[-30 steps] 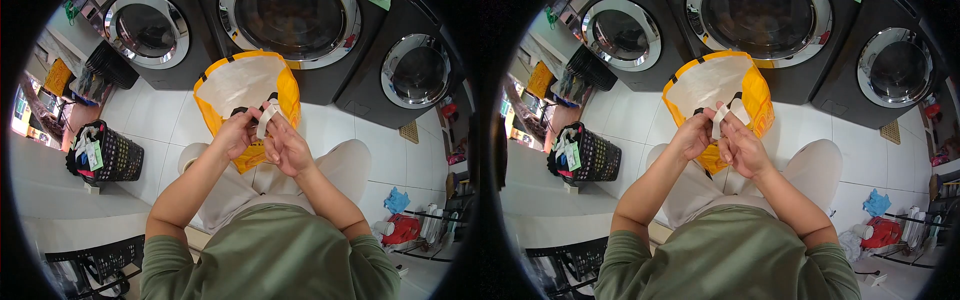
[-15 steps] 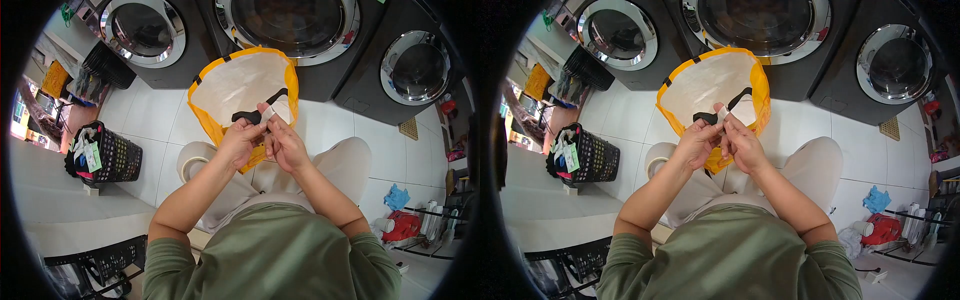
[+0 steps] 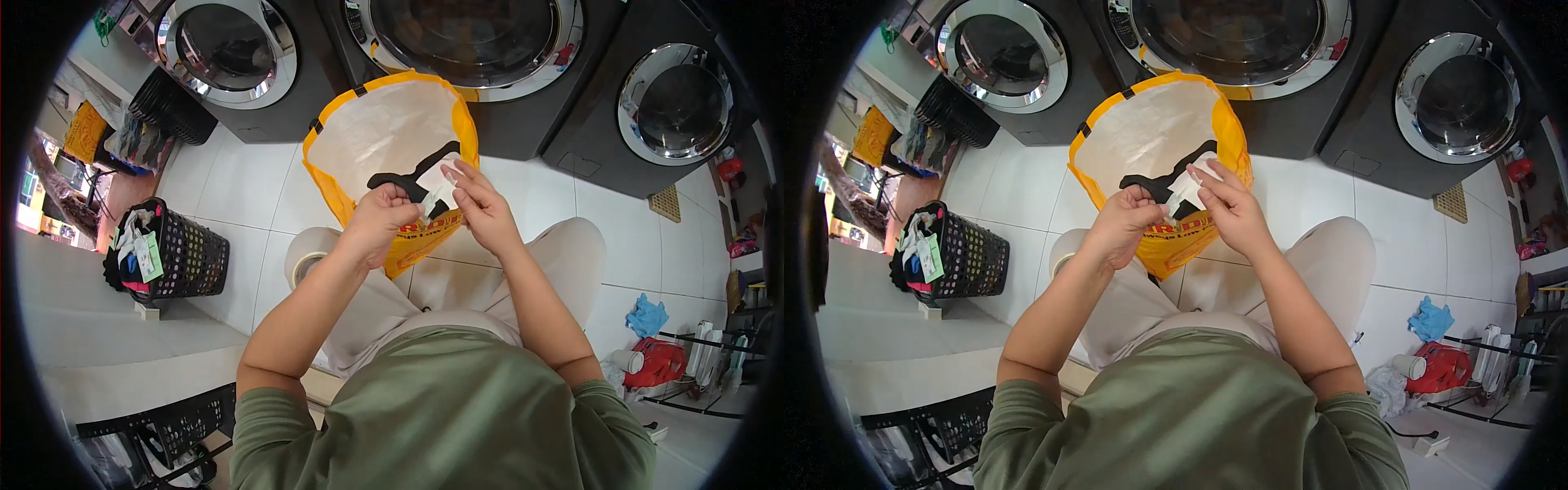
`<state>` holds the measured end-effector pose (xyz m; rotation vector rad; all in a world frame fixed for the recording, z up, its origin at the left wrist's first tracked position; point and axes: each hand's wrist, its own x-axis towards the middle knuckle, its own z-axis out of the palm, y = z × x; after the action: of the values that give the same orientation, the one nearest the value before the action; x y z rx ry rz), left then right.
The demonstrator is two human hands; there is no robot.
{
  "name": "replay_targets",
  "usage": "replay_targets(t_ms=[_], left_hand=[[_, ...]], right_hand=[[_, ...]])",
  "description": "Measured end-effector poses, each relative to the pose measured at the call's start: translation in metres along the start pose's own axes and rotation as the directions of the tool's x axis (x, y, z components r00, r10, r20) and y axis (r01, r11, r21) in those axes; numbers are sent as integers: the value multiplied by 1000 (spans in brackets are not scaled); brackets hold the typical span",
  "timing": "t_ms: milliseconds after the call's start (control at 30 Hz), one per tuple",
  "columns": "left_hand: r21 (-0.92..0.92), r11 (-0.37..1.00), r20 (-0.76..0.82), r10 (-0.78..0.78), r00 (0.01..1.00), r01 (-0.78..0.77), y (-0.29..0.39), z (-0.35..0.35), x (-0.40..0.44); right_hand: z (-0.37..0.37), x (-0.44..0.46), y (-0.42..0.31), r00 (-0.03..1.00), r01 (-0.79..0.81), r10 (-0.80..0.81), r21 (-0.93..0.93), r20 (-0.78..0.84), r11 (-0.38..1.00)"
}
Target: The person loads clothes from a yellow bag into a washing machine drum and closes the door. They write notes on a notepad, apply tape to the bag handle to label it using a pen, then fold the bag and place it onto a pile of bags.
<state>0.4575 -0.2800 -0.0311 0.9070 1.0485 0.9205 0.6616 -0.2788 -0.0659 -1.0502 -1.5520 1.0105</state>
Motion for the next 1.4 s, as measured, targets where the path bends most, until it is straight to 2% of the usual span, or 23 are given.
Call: replay_targets(t_ms=[67,133,233,333,533,733,833,900,1000,1033,1100,1200,1233,1333,1400], left_hand=[[19,1000,-11,3,1000,-3,3,-1,-1],[57,998,-15,21,1000,-21,6,1,-3],[112,991,-14,70,997,-68,6,5,-6],[125,988,-21,99,995,-95,-1,10,-6],[179,980,1,92,996,-90,-3,7,-6],[63,995,47,74,996,-77,-3,3,-8],[1,997,79,79,994,-79,-2,7,-12],[-16,996,95,86,992,-85,0,10,-15],[-209,975,130,-45,991,72,-5,-1,-4],[-173,982,68,-66,996,76,-7,-1,-2],[-104,990,-60,-97,994,90,-8,7,2],[-322,944,-154,-129,980,74,-8,15,6],[-338,939,-130,-113,985,63,-7,15,7],[-325,943,-94,-106,990,70,-7,11,6],[-240,963,-113,-150,982,120,-6,8,4]], right_hand=[[-3,1,1,998,62,-62,-36,-7,997],[-4,1,0,999,43,-45,138,7,990],[7,-2,-6,984,-117,165,450,-69,885],[22,-4,-17,948,-103,244,529,-205,842],[10,-10,-35,962,-195,247,343,-115,919],[9,-8,-40,987,-127,156,456,-26,881],[13,-10,-21,984,-67,126,387,-128,920],[13,-10,-24,975,-99,158,333,-157,938],[13,-12,-29,970,-95,159,316,-182,944],[15,-13,-31,971,-85,151,321,-186,943],[18,-19,-33,973,16,38,227,-229,974],[21,-30,-47,957,176,-164,26,-240,984],[22,-33,-54,945,228,-233,-47,-229,972],[26,-37,-60,977,172,-167,32,-132,985],[29,-35,-56,996,39,-23,185,-85,982]])
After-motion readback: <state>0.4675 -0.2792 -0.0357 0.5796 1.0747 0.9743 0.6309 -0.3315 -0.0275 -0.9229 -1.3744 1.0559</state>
